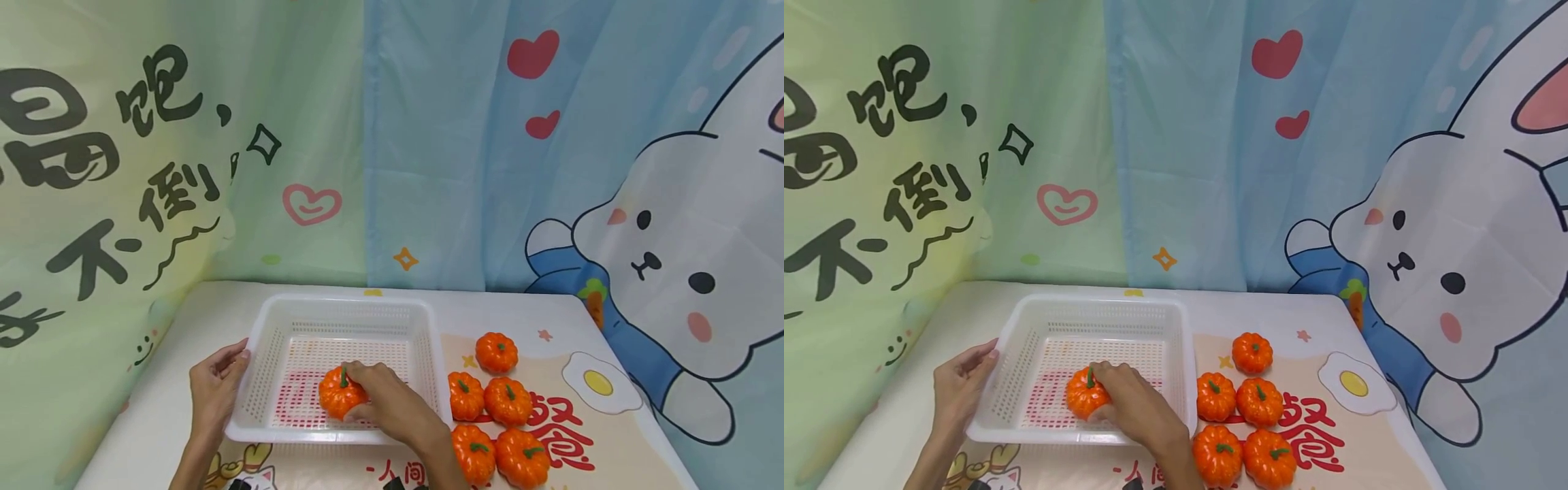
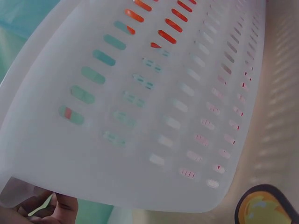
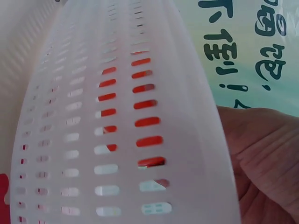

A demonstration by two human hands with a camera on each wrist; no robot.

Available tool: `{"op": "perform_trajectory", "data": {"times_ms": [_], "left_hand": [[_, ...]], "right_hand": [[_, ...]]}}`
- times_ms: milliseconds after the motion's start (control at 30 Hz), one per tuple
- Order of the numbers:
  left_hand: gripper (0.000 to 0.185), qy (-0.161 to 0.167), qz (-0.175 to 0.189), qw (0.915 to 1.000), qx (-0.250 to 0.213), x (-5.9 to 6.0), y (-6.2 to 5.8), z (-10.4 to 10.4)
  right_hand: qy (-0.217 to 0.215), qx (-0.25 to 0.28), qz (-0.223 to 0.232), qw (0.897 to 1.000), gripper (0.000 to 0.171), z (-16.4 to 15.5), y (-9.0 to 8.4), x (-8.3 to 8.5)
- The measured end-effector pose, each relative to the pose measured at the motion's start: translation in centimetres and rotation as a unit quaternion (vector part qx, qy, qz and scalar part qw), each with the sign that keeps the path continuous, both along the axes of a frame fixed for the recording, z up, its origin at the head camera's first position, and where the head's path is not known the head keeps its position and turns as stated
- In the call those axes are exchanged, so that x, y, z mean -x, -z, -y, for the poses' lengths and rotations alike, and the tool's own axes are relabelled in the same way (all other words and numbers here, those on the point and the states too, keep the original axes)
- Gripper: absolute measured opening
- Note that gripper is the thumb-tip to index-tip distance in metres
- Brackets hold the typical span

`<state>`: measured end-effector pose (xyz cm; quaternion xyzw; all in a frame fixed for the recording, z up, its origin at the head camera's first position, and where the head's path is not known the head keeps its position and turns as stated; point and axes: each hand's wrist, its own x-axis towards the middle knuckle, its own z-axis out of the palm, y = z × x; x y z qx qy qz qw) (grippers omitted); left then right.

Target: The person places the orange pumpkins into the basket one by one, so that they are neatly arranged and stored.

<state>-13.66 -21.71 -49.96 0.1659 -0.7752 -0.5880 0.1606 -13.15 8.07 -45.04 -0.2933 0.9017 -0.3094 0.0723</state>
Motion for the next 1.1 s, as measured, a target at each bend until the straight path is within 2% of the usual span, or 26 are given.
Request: {"op": "perform_trajectory", "data": {"times_ms": [533, 667, 900, 1100], "left_hand": [[0.032, 0.001, 0.001, 1.0000, -0.002, -0.1, 0.1, 0.1], [0.032, -0.002, 0.004, 1.0000, -0.001, 0.0, 0.0, 0.0], [0.034, 0.011, -0.008, 0.9999, -0.006, 0.0, 0.2, 0.0], [0.034, 0.015, -0.020, 0.9997, -0.005, -0.2, 0.3, 0.1]], "right_hand": [[-0.005, -0.004, 0.011, 1.000, 0.070, 1.3, 0.5, 0.2], [-0.015, 0.000, -0.001, 1.000, 0.068, 1.6, 0.8, 0.4], [-0.031, -0.003, -0.015, 0.999, 0.054, 2.2, 1.3, 0.8], [-0.036, -0.008, -0.022, 0.999, 0.055, 2.6, 1.4, 0.8]]}}
